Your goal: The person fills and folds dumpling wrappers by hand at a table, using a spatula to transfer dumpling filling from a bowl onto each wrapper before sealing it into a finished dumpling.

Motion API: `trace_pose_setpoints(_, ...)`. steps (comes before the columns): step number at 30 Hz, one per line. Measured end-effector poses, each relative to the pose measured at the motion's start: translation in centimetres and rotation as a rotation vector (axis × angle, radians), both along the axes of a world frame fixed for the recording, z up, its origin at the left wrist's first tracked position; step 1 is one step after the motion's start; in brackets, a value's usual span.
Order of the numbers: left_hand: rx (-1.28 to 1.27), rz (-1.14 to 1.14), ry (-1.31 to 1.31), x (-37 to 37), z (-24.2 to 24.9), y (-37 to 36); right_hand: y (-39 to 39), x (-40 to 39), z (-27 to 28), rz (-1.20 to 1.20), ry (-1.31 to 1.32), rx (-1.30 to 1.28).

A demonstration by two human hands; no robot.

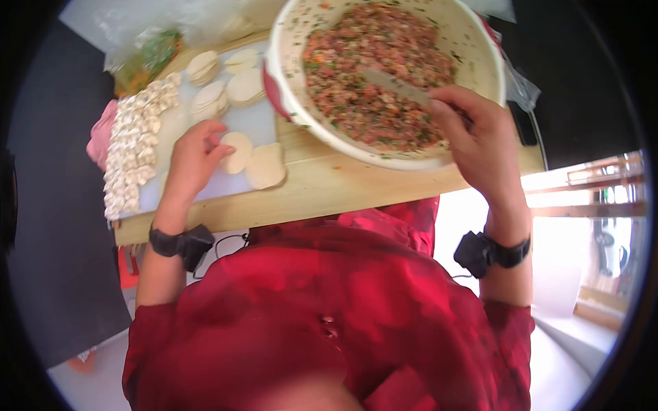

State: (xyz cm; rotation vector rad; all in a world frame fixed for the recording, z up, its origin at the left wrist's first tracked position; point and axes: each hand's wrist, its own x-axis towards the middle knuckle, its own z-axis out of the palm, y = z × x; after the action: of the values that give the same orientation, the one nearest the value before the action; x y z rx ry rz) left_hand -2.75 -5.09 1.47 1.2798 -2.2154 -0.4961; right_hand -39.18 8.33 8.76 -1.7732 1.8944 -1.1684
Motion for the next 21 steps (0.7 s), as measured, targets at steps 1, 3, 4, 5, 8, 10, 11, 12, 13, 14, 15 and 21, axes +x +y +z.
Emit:
trace_pose_setpoints(1,0.139,0.059,-0.031,0.2,0.2,-0.2,0.0,-0.4,0.0,-0.040,0.136,0.014)
trace_pose_setpoints(3,0.275,0.084,-0.064,0.2,0.2,-0.6,-0.3,-0.9,0.4,-0.095,0.203,0.031)
trace_pose_setpoints(4,0.267,0.087,-0.070,0.3,0.2,-0.6,-0.4,-1.1,0.7,-0.036,0.295,0.014)
trace_pose_setpoints(5,0.259,0.095,-0.078,0.3,0.2,-0.6,-0.7,-1.1,0.9,0.030,0.385,0.000)
trace_pose_setpoints(8,0.148,-0.003,0.159,0.1,-0.3,-0.4,-1.5,-0.9,0.7,0.039,0.423,-0.041)
trace_pose_setpoints(10,0.318,-0.059,0.354,-0.3,0.8,0.4,-1.5,-0.5,-0.1,0.036,0.506,0.001)
trace_pose_setpoints(11,0.486,-0.094,0.551,-0.6,1.3,0.8,-1.6,-0.2,-0.3,0.052,0.589,0.037)
trace_pose_setpoints(12,0.490,-0.098,0.549,-0.8,1.5,1.1,-1.4,0.3,-0.1,0.096,0.540,0.091)
trace_pose_setpoints(13,0.611,-0.144,0.646,-0.9,1.5,1.3,-1.1,0.6,-0.2,0.094,0.539,0.094)
trace_pose_setpoints(14,0.732,-0.188,0.741,-1.1,1.7,1.6,-0.8,0.9,-0.3,0.141,0.522,0.090)
trace_pose_setpoints(15,0.735,-0.189,0.738,-1.6,2.0,2.1,-0.7,1.1,-0.4,0.188,0.504,0.085)
trace_pose_setpoints(21,1.113,-0.176,0.904,-5.1,2.5,4.8,-0.8,0.9,-0.3,0.186,0.422,0.065)
